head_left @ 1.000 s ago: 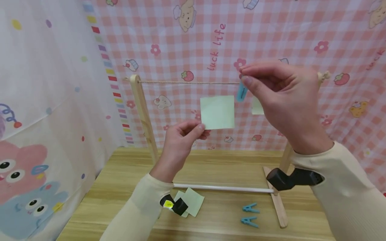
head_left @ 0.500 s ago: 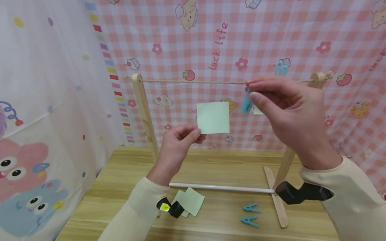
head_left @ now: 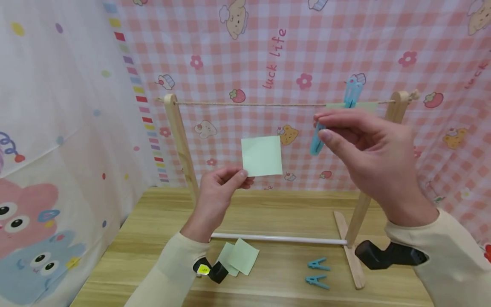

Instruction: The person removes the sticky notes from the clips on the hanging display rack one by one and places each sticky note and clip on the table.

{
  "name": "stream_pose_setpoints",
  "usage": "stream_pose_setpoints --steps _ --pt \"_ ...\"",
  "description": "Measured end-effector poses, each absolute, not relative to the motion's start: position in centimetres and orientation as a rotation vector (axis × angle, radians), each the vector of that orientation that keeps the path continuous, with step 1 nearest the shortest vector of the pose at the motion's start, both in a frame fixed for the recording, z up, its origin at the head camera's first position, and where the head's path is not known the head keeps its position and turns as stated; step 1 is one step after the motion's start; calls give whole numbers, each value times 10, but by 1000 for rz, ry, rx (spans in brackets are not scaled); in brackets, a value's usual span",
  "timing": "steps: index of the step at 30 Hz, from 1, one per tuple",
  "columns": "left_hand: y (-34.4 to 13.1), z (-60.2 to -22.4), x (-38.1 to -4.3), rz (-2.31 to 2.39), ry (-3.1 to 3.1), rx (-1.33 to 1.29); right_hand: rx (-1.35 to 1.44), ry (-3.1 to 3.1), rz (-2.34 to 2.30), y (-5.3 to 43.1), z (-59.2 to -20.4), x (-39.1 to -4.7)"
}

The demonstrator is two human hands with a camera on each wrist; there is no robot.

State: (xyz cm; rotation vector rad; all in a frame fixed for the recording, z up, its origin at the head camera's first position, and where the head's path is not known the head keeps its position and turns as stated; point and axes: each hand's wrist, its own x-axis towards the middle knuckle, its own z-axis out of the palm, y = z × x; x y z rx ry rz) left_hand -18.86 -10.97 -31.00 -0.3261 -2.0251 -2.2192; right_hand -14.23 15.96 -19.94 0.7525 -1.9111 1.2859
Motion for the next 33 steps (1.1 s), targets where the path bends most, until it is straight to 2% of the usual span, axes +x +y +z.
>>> stream_pose_setpoints --steps 14,25,33 --pt "-119 -326 -186 -2216 -2057 -259 756 -1921 1343 174 -222 -139" --pt "-129 -342 -183 -2185 -2135 -218 661 -2024 1215 182 -236 -133" --pt "-136 -353 -178 -2176 -2166 -177 663 -2033 1336 189 -249 -130"
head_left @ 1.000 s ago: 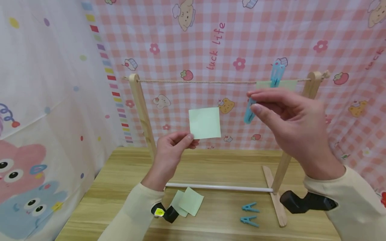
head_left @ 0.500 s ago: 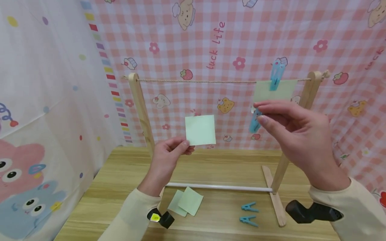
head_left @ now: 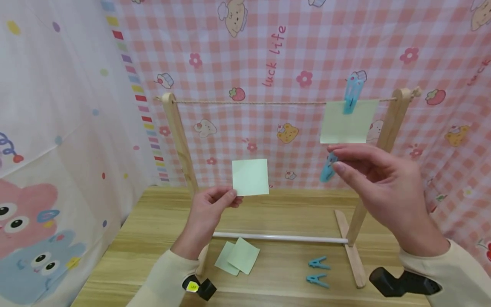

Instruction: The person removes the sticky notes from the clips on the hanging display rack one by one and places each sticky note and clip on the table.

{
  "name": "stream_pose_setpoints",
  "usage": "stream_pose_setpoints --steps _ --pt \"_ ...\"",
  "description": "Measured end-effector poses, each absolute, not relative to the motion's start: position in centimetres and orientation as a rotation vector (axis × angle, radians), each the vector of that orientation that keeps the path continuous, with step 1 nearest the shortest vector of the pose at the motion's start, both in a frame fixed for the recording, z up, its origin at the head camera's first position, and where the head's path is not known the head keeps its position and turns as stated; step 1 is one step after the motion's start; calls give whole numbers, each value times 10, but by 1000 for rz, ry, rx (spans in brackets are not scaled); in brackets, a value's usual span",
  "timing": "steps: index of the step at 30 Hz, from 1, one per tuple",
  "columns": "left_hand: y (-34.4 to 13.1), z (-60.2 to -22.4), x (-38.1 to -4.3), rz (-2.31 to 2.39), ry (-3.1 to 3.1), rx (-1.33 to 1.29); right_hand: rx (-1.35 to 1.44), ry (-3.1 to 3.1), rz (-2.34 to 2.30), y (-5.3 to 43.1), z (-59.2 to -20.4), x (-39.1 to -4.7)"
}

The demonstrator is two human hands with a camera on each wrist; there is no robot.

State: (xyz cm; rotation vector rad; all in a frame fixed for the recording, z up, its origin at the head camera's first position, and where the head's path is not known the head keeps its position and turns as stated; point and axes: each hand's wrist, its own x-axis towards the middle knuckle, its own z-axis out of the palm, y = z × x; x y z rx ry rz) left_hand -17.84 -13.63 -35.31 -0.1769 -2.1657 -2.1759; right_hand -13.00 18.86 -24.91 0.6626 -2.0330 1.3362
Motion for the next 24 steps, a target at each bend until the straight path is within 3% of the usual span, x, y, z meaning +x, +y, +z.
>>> stream_pose_setpoints --steps 24 --pt "-159 -383 -157 -2192 -2190 -4 704 -1957 1548 200 -294 -125"
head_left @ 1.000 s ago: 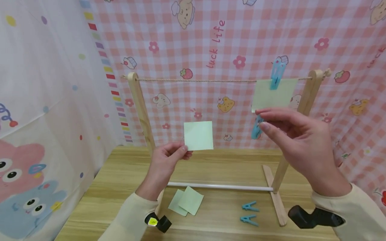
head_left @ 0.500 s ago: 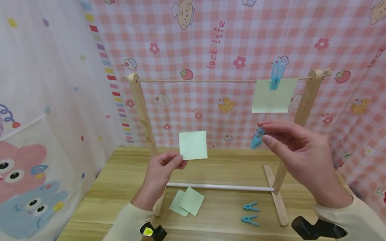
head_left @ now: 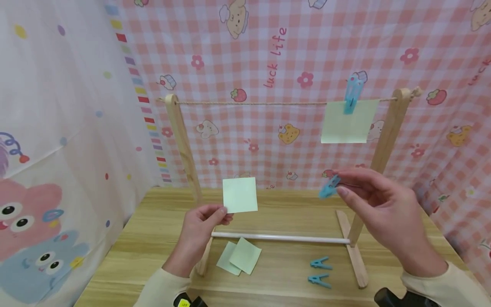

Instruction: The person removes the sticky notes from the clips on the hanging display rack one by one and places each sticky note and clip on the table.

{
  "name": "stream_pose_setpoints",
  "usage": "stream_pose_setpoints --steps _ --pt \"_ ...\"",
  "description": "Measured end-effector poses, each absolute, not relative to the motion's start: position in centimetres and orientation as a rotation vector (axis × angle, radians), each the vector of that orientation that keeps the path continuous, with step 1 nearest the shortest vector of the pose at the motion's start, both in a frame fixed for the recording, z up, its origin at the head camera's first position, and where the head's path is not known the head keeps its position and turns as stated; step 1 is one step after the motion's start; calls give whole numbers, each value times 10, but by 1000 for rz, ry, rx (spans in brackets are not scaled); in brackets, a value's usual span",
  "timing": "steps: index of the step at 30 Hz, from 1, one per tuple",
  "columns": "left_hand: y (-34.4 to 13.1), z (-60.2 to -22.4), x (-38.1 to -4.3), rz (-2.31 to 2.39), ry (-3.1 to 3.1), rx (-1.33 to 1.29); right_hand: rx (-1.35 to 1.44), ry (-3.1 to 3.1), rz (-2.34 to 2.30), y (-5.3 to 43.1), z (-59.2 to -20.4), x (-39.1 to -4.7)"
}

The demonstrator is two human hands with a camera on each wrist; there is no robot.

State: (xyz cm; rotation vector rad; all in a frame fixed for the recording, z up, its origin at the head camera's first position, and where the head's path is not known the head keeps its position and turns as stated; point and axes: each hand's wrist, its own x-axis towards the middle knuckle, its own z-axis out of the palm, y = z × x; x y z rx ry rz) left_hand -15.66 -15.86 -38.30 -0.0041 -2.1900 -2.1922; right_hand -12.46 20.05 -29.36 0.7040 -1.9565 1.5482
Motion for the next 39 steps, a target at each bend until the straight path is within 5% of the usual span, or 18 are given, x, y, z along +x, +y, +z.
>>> stream_pose_setpoints --steps 39 --pt "-188 -451 -122 -2232 -2175 275 523 -2152 1557 206 -379 -105"
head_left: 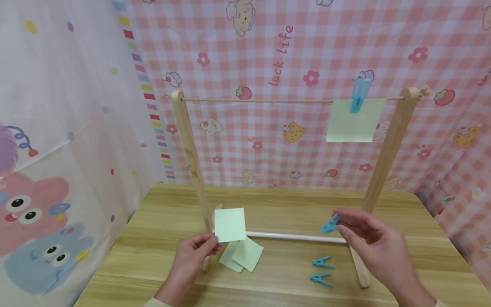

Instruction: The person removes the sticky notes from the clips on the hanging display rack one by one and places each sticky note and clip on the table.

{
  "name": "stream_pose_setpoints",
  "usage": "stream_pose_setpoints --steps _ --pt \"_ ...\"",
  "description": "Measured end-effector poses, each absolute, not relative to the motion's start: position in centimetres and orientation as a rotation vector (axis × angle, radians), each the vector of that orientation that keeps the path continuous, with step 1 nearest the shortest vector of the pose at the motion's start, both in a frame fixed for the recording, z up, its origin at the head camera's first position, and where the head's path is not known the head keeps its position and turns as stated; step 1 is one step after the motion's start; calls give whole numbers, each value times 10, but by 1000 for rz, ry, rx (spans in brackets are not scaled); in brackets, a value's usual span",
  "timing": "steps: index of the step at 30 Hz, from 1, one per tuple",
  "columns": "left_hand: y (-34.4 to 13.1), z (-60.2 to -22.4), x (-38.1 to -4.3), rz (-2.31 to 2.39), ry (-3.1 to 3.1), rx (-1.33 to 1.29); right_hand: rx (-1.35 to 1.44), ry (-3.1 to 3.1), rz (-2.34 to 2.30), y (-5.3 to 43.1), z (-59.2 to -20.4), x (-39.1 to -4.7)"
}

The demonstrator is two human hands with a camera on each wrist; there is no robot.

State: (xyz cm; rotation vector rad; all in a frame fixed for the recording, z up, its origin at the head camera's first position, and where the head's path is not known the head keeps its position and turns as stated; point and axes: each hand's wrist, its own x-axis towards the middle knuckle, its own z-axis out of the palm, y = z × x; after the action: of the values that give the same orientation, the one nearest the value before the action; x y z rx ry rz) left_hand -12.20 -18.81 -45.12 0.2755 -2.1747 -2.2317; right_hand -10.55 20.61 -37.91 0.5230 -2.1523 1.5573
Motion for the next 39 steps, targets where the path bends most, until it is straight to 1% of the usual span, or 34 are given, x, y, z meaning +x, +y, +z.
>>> stream_pose_setpoints --steps 6,12,17,28,39 --pt "-191 -464 -115 -2209 -2222 338 545 -2101 1701 209 -400 -103" --pt "-195 -471 -111 -2188 -2257 353 445 -2167 1668 211 -414 -98" --pt "-197 -479 -107 -2173 -2263 384 457 -2134 1740 213 -427 -95" --pt "-201 -492 -92 -2201 -2286 360 397 -2155 1805 211 -462 -88" --pt "-213 -503 -83 -2159 -2381 431 96 -2306 1873 205 -494 -79"
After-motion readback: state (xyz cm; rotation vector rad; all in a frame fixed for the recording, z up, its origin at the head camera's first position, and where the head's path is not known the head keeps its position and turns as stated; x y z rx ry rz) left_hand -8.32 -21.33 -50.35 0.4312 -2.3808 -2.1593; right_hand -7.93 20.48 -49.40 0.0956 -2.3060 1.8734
